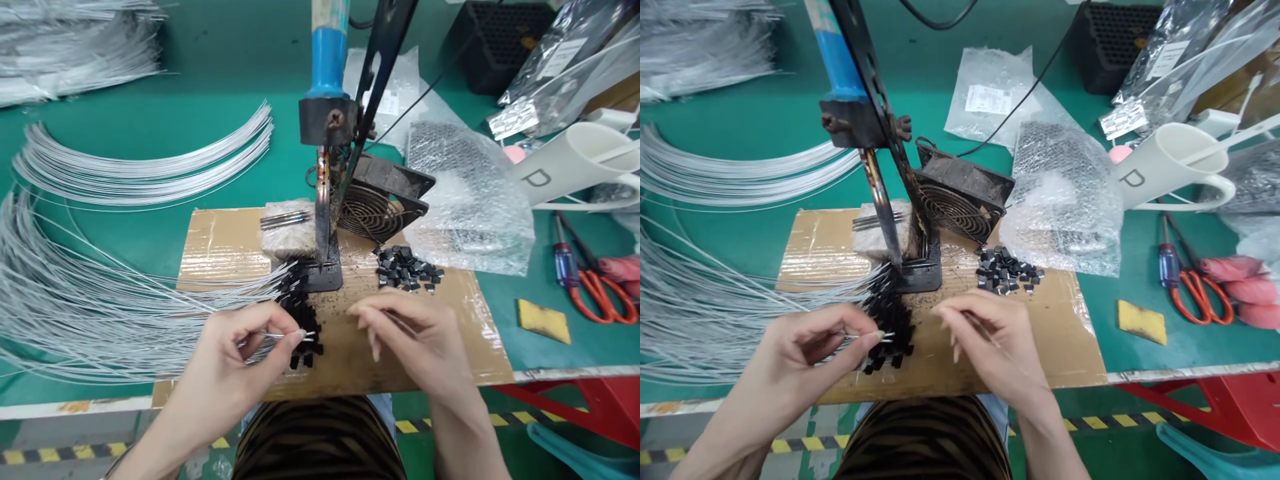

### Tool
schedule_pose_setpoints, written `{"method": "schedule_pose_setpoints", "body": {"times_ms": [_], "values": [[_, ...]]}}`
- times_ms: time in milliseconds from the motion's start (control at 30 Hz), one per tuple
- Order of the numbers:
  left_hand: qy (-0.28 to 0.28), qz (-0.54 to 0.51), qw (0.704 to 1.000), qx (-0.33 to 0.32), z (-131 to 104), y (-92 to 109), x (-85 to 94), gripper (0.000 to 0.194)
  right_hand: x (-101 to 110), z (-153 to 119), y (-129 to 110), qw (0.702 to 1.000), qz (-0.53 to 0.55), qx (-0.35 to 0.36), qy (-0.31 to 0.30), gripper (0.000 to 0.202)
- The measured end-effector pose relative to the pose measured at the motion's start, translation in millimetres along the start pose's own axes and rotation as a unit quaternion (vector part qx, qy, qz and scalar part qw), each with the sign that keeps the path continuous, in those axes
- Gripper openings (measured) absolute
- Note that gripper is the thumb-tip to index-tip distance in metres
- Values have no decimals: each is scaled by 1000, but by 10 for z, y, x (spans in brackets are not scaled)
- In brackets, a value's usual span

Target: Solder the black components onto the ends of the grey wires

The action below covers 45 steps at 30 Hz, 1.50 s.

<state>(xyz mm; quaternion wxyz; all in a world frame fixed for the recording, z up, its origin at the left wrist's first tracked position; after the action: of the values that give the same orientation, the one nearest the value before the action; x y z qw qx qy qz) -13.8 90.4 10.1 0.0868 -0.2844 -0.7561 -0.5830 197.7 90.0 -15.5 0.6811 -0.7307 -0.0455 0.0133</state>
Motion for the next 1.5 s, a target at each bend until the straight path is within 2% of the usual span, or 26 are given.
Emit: {"method": "schedule_pose_setpoints", "body": {"times_ms": [67, 133, 267, 367, 467, 633, 767, 1000, 1300, 1500], "values": [[21, -25, 999, 28, -17, -44, 22, 22, 74, -13, 88, 996, 64, -30, 59, 13], [35, -51, 997, 41, -23, -58, 22, 20, 18, -40, 163, 989, 115, -58, 70, 13], [58, -65, 996, 34, -13, -24, 22, 19, -281, -111, 251, 972, 201, -112, 39, 14], [66, -73, 995, 30, -12, -3, 21, 17, -494, -137, 243, 963, 242, -119, -1, 16], [75, -90, 993, 28, -24, 10, 19, 16, -585, -135, 224, 957, 268, -110, -12, 17], [96, -107, 990, 13, -46, 34, 23, 15, -618, -133, 215, 950, 294, -102, -16, 15], [78, -80, 994, -8, -42, 62, -3, 17, -626, -137, 219, 948, 298, -110, -16, 15], [89, -68, 994, 20, -78, 34, -31, 19, -639, -135, 227, 940, 317, -124, -10, 11], [75, -35, 996, 13, -100, 27, -38, 20, -661, -146, 284, 920, 362, -152, -19, 11], [55, -26, 998, -32, -105, 3, -34, 16, -681, -138, 309, 905, 383, -181, -28, 15]]}}
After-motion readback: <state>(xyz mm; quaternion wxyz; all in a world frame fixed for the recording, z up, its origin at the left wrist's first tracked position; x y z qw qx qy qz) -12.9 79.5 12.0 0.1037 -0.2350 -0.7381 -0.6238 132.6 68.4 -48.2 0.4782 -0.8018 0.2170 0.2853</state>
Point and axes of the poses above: each hand's wrist, its own z-axis towards the middle knuckle, its own x-axis out of the back of the hand, y = z × x, the point moved 7 cm from there along z, towards the middle knuckle, and after that the axes turned 2 degrees about x, right-handed, at the moved point
